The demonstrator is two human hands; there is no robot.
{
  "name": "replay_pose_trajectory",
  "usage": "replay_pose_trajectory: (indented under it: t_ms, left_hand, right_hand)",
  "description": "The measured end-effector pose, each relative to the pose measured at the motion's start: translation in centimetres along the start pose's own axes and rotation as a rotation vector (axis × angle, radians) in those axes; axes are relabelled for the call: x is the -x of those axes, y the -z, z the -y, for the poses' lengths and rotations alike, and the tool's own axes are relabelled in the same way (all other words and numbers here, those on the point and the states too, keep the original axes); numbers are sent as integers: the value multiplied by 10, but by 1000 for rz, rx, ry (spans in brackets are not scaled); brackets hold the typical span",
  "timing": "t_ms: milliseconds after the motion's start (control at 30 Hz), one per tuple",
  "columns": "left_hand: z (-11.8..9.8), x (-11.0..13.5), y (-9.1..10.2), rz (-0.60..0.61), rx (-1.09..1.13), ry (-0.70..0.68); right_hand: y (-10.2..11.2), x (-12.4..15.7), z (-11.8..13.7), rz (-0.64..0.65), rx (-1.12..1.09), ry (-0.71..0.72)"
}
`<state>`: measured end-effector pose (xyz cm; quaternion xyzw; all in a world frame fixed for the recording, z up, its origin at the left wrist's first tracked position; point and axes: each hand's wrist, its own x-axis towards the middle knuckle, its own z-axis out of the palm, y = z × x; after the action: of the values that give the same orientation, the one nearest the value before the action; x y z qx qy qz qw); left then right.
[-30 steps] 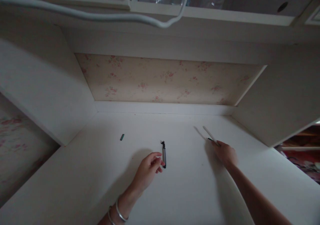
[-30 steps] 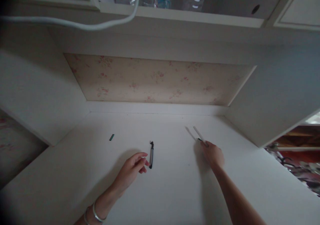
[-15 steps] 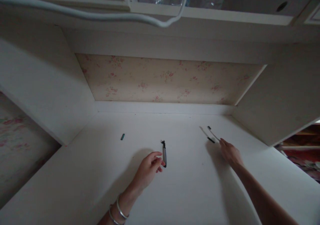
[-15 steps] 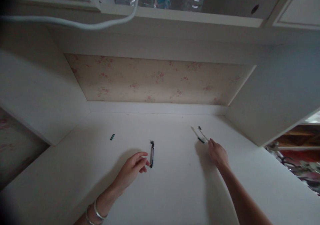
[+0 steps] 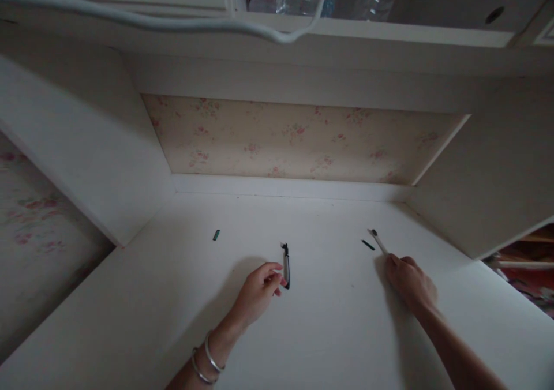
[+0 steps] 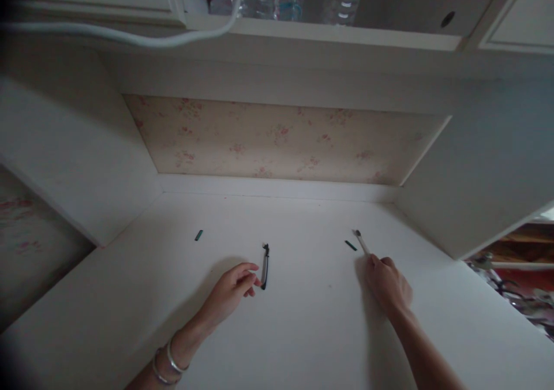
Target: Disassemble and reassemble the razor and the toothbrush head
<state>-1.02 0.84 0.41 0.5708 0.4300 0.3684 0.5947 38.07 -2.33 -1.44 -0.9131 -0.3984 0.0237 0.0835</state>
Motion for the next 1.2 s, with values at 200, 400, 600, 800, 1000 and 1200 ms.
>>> replay_pose_trajectory:
  t_ms: [200, 400, 600, 800, 1000, 1200]
  left_hand:
    - [-3, 0, 8, -93, -164, -119]
    - [-7, -4, 24, -163, -283, -106]
    - [-2, -9, 33, -215, -324, -110]
    - [0, -8, 28, -206, -362, -138]
    - [1, -8, 30, -204, -327, -110]
    - [4, -8, 28, -179, -348, -108]
  right_hand:
    - [-1, -1, 0, 23, -36, -43]
    - [-3, 1, -2, 10, -35, 47]
    - [-3, 4, -1, -7, -27, 49]
    - [-5, 4, 0, -26, -26, 40]
    - [-6, 5, -2, -48, -36, 38]
    - [-9, 5, -4, -96, -69, 72]
